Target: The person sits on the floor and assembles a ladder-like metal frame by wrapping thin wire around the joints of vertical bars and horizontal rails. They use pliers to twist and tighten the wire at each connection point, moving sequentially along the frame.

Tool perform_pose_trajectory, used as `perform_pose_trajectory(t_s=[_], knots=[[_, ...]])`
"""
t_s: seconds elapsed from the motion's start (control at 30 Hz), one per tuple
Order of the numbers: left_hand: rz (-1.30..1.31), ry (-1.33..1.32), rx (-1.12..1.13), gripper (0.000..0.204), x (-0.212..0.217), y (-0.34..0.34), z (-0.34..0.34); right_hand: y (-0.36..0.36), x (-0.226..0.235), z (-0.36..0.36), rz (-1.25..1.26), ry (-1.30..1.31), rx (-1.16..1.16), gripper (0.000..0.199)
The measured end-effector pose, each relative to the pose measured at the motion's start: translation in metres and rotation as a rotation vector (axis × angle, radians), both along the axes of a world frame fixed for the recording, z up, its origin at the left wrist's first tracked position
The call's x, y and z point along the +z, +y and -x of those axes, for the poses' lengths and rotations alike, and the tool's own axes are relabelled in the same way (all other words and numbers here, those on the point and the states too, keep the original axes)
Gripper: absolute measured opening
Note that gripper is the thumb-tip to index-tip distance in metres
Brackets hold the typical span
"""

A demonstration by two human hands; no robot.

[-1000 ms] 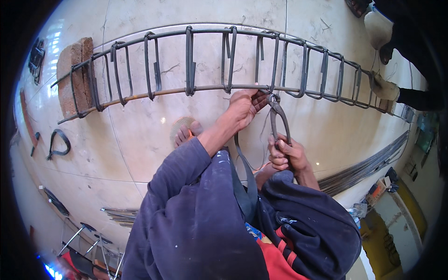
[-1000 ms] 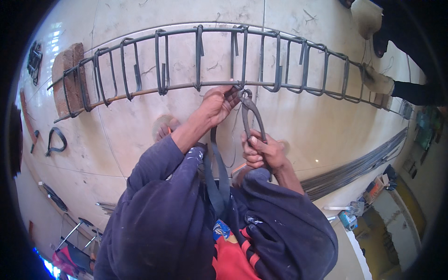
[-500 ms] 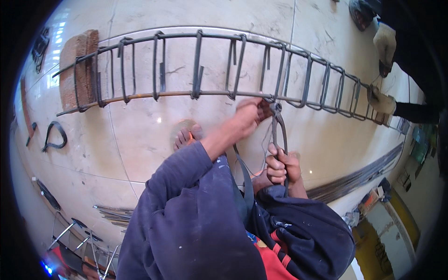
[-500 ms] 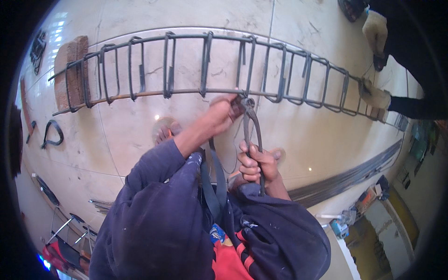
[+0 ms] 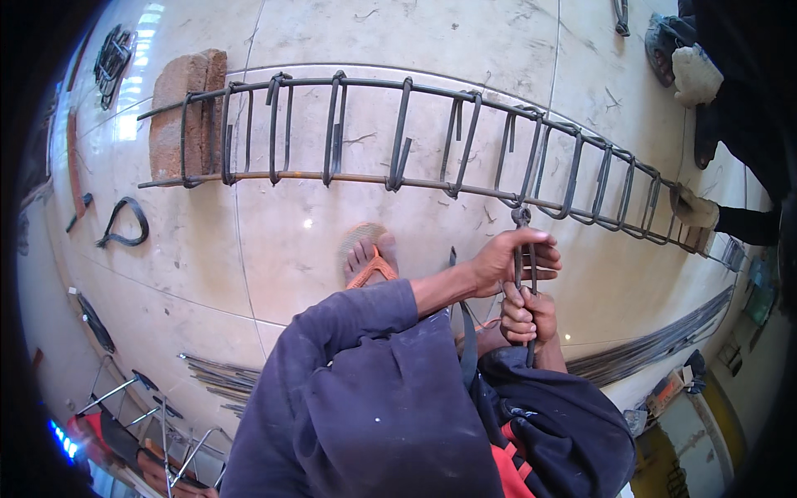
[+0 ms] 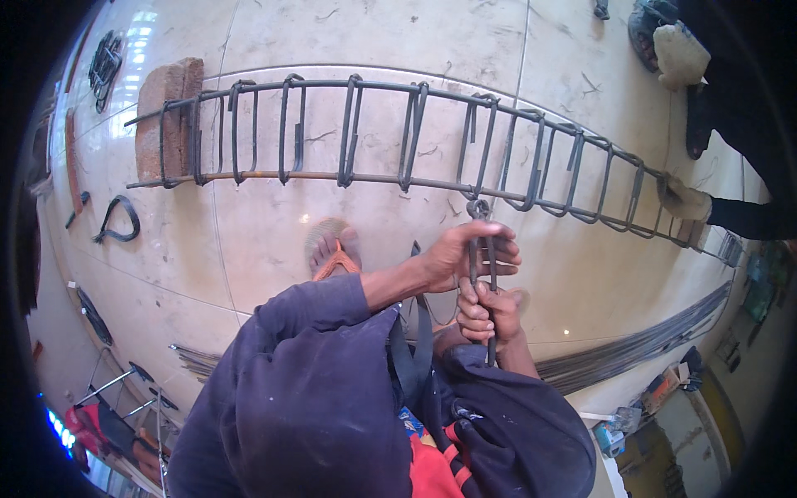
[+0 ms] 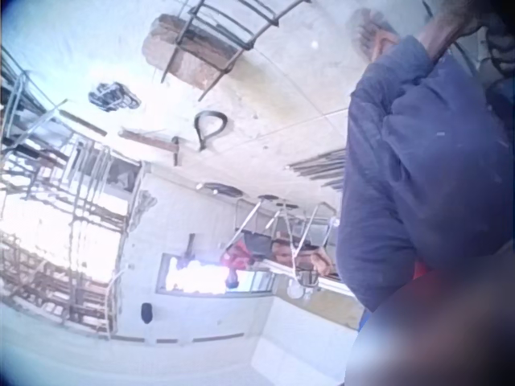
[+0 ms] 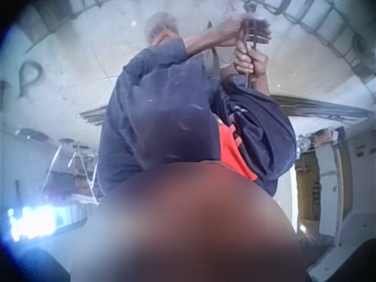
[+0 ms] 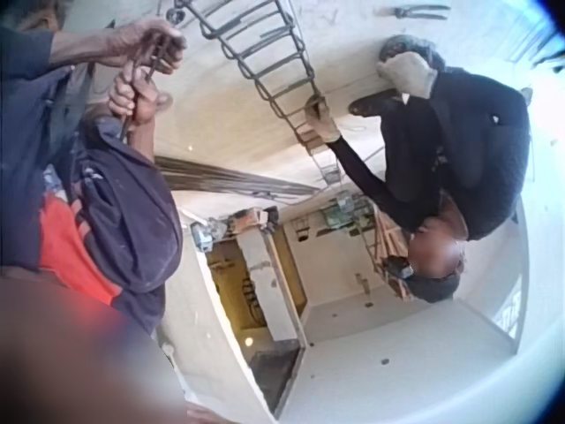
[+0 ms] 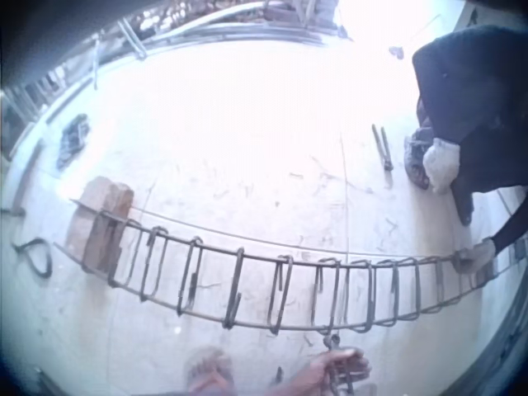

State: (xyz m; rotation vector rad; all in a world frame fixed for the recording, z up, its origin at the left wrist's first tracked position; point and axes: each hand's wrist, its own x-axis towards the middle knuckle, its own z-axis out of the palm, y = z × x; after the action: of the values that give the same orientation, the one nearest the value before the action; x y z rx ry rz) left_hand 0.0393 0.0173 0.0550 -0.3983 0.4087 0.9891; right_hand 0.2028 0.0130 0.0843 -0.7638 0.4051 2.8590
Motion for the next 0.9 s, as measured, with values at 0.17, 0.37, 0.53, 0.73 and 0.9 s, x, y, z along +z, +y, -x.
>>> perform_pose_trajectory(t_s=[0.17, 0.37, 0.53, 0.73, 0.9], knots=[[-0.051, 0.157, -0.183, 0.033, -0.006, 0.011, -0.008, 0.005, 0.015, 0.001, -0.245, -0.327, 0.258, 0.034], [0.046, 0.332, -0.106, 0.022, -0.001, 0.011, -0.023, 0.005, 0.03, 0.007, -0.705, -0.912, 0.583, 0.036], [0.192, 0.556, -0.015, 0.025, -0.001, 0.013, -0.048, -0.008, 0.037, 0.005, -1.209, -1.184, 0.506, 0.048], [0.202, 1.037, -0.11, 0.036, -0.018, 0.014, -0.065, -0.012, 0.044, 0.014, -1.643, -1.233, 0.932, 0.051], [0.134, 1.094, -0.307, 0.044, 0.004, 0.011, -0.041, -0.019, 0.033, 0.01, -1.685, -1.226, 0.818, 0.037]])
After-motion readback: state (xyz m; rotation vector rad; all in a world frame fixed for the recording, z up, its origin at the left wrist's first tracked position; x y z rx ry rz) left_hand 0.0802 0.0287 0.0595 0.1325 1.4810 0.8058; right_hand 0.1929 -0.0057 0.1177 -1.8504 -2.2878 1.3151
